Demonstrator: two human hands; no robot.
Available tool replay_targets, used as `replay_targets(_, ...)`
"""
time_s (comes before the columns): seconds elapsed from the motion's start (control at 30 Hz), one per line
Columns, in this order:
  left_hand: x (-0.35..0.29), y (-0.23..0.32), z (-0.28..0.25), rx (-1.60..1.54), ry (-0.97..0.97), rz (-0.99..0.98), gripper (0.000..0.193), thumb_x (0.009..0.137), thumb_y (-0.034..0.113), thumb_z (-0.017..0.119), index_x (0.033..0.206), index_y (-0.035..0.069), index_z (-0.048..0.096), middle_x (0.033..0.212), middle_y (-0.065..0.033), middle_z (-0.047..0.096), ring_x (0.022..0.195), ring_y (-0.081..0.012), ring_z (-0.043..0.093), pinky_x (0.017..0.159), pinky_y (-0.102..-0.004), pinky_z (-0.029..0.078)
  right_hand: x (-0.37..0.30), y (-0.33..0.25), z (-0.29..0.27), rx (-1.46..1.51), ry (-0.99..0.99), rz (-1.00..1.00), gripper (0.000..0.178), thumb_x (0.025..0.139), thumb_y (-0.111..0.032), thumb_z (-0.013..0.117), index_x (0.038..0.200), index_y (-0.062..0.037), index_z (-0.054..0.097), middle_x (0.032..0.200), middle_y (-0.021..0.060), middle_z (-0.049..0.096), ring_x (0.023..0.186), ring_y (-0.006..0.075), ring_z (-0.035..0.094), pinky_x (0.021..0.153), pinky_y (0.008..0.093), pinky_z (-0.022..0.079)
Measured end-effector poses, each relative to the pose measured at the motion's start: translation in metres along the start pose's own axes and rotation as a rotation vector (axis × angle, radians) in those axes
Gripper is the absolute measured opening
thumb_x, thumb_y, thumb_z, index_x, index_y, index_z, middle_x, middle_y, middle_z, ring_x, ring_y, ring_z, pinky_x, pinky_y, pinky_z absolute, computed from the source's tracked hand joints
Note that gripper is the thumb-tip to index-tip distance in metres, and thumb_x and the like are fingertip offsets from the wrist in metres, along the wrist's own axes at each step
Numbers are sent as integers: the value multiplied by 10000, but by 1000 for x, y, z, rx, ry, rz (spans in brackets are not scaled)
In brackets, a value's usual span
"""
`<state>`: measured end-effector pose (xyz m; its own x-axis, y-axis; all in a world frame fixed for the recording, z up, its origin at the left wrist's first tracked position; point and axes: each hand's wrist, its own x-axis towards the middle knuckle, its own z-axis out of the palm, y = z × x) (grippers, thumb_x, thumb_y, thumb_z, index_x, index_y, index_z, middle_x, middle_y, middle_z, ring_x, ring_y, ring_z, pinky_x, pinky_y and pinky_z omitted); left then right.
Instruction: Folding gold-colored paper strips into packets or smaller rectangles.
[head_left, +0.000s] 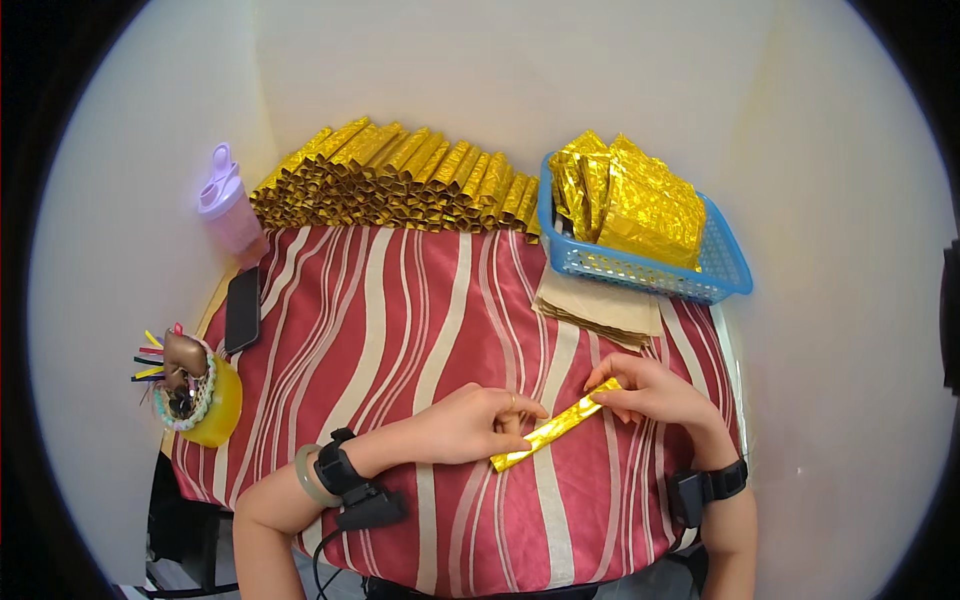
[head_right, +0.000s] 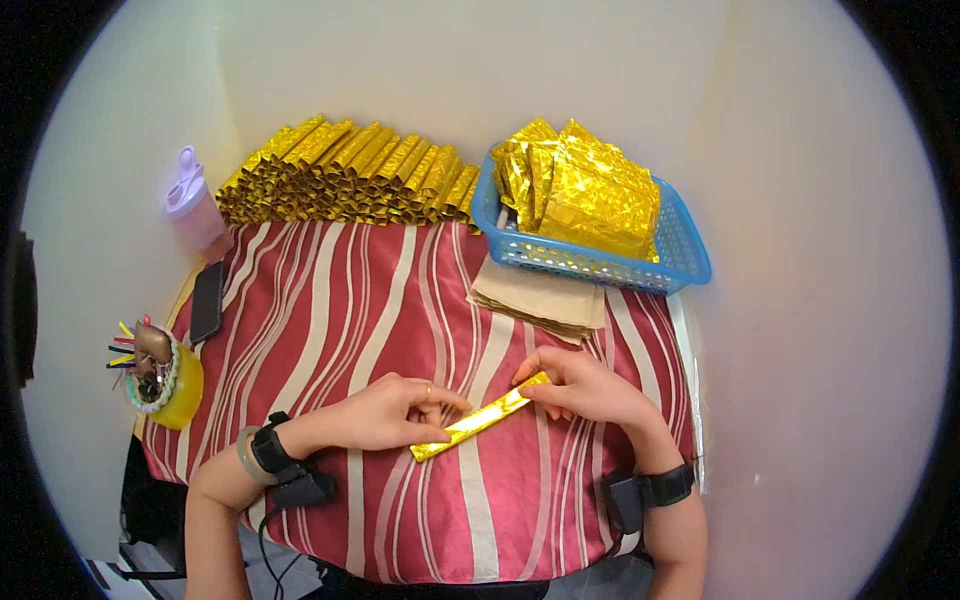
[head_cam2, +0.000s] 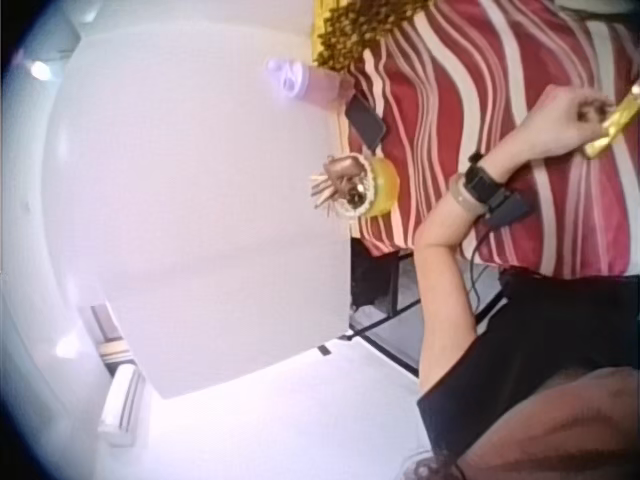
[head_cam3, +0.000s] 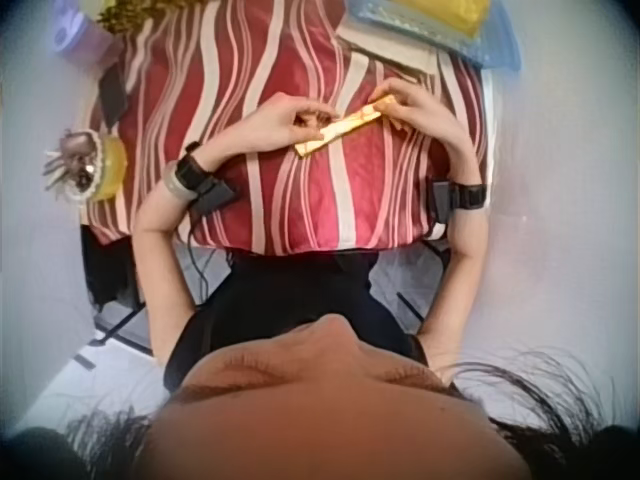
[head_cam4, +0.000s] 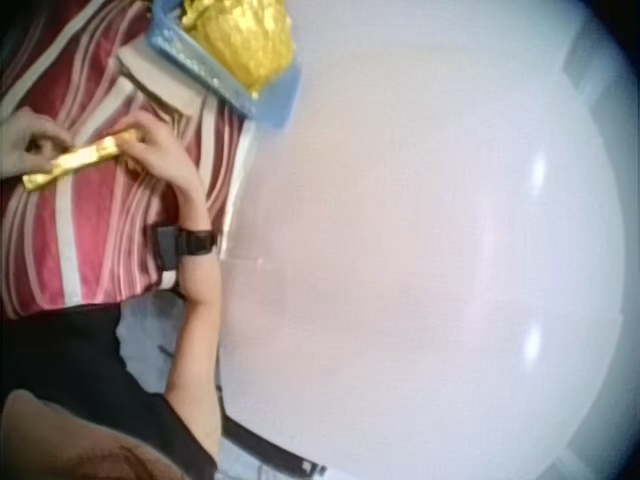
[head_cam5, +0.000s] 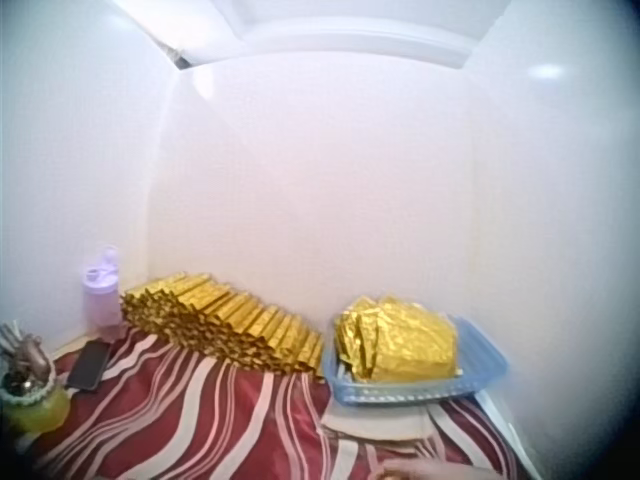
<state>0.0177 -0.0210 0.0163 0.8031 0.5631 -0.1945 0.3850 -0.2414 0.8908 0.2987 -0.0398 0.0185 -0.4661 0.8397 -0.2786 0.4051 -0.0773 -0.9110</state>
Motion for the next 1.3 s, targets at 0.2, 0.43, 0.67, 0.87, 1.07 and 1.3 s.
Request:
replay_targets(0.2, 3, -9, 5, 611, 128, 322, 432, 811, 273, 735, 1203, 129, 628, 988, -46, 652, 863, -222, 572, 712, -355, 481, 11, 18, 11, -313, 265, -203, 225, 886, -177, 685, 1025, -39, 576, 683, 58, 638, 547, 153, 563, 546, 305, 444)
replay_targets(0.43, 10, -31, 7, 816, 79, 527, 476, 912, 294, 604, 1357, 147, 522, 1430, -19, 478, 1386, -319, 330, 1122, -566, 246, 18, 7, 25, -774, 568, -474, 256, 795, -169, 743, 968, -54, 593, 813, 77, 593, 789, 258, 593, 681, 354, 472)
replay_targets(0.67, 9, -25, 5, 899, 18, 493, 473, 937, 284, 557, 1385, 145, 502, 1470, 16, 446, 1427, -311, 274, 1125, -638, 146, 22, 18, 22, -631, 347, -546, 158, 807, -90, 713, 877, -46, 578, 840, 88, 567, 807, 268, 558, 728, 371, 460)
replay_targets(0.87, 11, -28, 5, 753, -12, 408, 537, 949, 289, 542, 1450, 152, 406, 1491, -9, 413, 1460, -323, 200, 1110, -661, 161, 20, 12, 25, -569, 305, -428, 199, 826, -108, 713, 925, -36, 555, 869, 102, 553, 843, 269, 539, 760, 370, 439)
replay_targets(1.07, 11, -35, 7, 732, 15, 448, 558, 943, 306, 559, 1440, 111, 394, 1473, -63, 414, 1468, -338, 153, 1107, -673, 156, 22, 14, 24, -589, 265, -394, 235, 825, -132, 721, 954, -47, 544, 890, 102, 538, 844, 272, 518, 763, 372, 415)
replay_targets(1.3, 10, -34, 6, 666, 40, 431, 561, 923, 296, 597, 1392, 73, 387, 1414, -129, 429, 1463, -354, 151, 1110, -672, 150, 21, 14, 25, -613, 250, -390, 270, 815, -131, 727, 979, -48, 530, 919, 99, 528, 871, 273, 511, 790, 367, 402)
